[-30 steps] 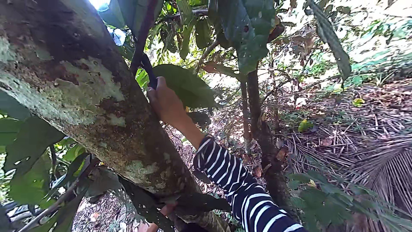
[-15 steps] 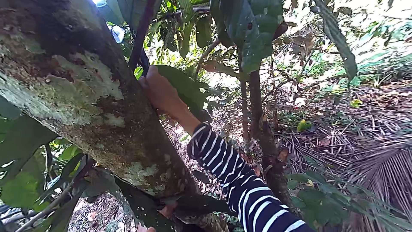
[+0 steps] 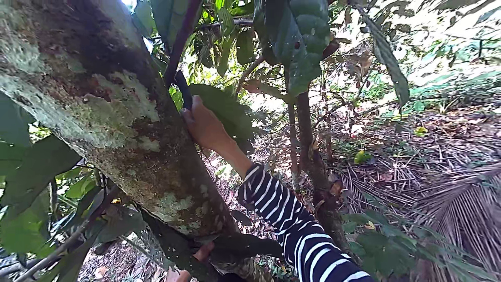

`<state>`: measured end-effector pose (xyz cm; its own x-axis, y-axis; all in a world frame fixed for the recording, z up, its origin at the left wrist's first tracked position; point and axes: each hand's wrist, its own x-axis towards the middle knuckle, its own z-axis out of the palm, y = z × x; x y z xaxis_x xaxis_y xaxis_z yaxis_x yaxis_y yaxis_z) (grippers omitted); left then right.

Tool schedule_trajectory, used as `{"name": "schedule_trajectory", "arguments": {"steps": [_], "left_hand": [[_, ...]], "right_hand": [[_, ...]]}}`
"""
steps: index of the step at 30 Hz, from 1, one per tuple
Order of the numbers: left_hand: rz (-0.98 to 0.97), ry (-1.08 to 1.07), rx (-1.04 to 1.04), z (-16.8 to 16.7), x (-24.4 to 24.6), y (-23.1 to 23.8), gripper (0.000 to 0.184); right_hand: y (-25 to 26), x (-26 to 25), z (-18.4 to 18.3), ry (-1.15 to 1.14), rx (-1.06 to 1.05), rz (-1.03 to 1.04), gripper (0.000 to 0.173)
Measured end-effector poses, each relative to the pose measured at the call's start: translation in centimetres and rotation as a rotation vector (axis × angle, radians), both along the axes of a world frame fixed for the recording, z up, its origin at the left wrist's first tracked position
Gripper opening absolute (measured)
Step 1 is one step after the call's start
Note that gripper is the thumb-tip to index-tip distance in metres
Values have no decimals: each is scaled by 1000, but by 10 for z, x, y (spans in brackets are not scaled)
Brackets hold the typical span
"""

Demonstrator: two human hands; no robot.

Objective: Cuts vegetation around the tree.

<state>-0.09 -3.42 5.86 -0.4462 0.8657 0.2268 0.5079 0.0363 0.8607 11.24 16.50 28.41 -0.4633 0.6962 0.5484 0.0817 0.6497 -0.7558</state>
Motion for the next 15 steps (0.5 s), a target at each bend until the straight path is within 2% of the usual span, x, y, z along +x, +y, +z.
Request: {"name": "schedule_trajectory", "arguments": {"steps": [3, 5, 8, 11, 15], "left_hand": [[3, 4, 54, -1, 1, 1, 46], [20, 49, 52, 2, 5, -6, 54], [63, 73, 23, 6, 8, -9, 61], [163, -54, -116, 27, 24, -6, 70], [102, 47, -182, 3, -5, -5, 76]], "right_hand": [[7, -10, 9, -80, 44, -21, 37], [11, -20, 13, -172, 80, -42, 41], [13, -29, 5, -178, 102, -174, 44], [12, -9, -11, -150, 102, -318, 44], [0, 39, -10, -177, 385, -509, 37]]}}
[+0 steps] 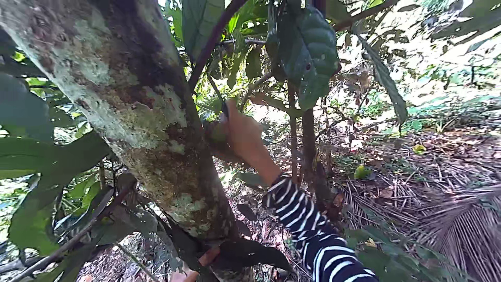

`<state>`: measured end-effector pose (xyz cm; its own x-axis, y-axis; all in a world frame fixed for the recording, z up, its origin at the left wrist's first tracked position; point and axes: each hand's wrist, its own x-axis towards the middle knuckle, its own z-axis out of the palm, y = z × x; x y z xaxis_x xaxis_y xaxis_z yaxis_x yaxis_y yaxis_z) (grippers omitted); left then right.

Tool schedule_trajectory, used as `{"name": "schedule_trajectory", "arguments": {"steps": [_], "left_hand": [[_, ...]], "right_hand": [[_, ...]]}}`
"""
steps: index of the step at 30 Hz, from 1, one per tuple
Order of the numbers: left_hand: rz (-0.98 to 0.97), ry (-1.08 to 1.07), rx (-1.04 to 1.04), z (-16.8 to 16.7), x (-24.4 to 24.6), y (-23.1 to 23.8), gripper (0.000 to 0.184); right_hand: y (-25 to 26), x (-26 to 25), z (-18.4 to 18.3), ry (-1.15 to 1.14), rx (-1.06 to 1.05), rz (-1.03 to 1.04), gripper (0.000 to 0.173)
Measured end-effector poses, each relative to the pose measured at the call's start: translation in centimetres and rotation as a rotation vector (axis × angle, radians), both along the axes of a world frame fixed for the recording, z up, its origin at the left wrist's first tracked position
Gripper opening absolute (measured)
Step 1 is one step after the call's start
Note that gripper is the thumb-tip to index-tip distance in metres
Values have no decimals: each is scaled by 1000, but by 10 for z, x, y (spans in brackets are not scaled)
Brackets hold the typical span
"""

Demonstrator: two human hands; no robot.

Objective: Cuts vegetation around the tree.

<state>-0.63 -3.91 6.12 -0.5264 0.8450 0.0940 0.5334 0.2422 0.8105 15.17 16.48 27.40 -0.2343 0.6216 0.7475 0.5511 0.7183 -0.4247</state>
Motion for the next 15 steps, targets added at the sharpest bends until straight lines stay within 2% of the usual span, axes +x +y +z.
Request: {"name": "schedule_trajectory", "arguments": {"steps": [2, 4, 6, 9, 15], "left_hand": [[27, -44, -12, 4, 4, 2, 72], [-21, -15, 80, -4, 1, 0, 73], [-50, -33, 156, -8, 0, -2, 71], [-23, -25, 135, -4, 4, -4, 72], [-26, -28, 121, -10, -4, 1, 76]], "right_hand": [[2, 15, 11, -39, 159, -40, 36], [8, 25, 29, -85, 260, -66, 36], [5, 35, 54, -114, 152, 4, 34], [4, 39, 87, -78, -110, 176, 37], [0, 30, 117, -14, -471, 347, 33]]}}
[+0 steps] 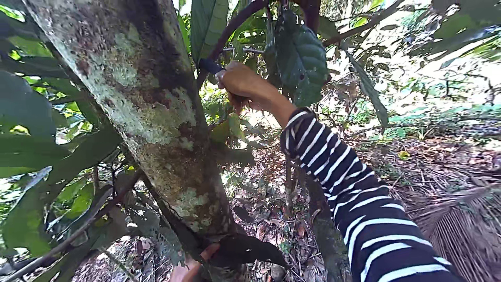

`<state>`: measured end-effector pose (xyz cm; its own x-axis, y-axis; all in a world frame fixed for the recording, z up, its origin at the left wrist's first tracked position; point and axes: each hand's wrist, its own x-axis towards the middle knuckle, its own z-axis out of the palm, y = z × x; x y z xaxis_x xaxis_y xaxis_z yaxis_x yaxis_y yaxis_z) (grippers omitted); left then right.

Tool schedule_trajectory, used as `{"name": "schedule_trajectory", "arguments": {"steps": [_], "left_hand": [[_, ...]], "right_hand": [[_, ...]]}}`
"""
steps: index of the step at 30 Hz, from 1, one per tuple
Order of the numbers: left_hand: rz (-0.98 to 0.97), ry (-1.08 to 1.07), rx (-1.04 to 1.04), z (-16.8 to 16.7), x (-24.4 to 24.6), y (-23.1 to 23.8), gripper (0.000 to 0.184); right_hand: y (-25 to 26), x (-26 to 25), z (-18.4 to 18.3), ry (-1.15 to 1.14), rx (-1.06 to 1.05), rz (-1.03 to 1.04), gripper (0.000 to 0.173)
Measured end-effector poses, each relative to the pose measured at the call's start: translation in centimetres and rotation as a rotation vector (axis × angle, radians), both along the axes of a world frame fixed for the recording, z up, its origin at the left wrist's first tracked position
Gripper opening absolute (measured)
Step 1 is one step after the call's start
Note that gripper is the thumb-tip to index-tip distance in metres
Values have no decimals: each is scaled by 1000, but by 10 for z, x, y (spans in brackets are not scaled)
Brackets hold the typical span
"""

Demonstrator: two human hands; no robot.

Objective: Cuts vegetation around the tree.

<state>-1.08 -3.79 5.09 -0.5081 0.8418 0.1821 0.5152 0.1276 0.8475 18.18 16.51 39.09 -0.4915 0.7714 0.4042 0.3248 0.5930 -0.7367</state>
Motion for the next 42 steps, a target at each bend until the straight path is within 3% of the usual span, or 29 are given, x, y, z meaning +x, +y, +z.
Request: {"name": "schedule_trajectory", "arguments": {"steps": [9, 14, 20, 23, 28, 31, 36, 42], "left_hand": [[-42, -15, 115, -5, -1, 2, 80], [-45, 23, 92, 0, 1, -1, 76], [-79, 15, 98, 5, 7, 2, 80], [-76, 38, 88, 7, 8, 3, 79], [-70, 43, 55, 4, 5, 5, 83], [-97, 16, 106, 1, 4, 5, 83], [-80, 44, 66, 5, 4, 6, 79], [-107, 13, 124, 1, 6, 6, 76]], "right_hand": [[13, -25, 23, 97, -239, 179, 29], [-20, 3, -13, 93, -268, 277, 32], [-9, 64, -60, 235, 218, 81, 33], [2, 94, -75, 302, 448, -111, 33], [32, 139, -93, 478, 623, -451, 38], [69, 163, -99, 476, 612, -607, 43], [80, 195, -73, 220, 562, -917, 45], [72, 260, -12, 256, 882, -1114, 45]]}}
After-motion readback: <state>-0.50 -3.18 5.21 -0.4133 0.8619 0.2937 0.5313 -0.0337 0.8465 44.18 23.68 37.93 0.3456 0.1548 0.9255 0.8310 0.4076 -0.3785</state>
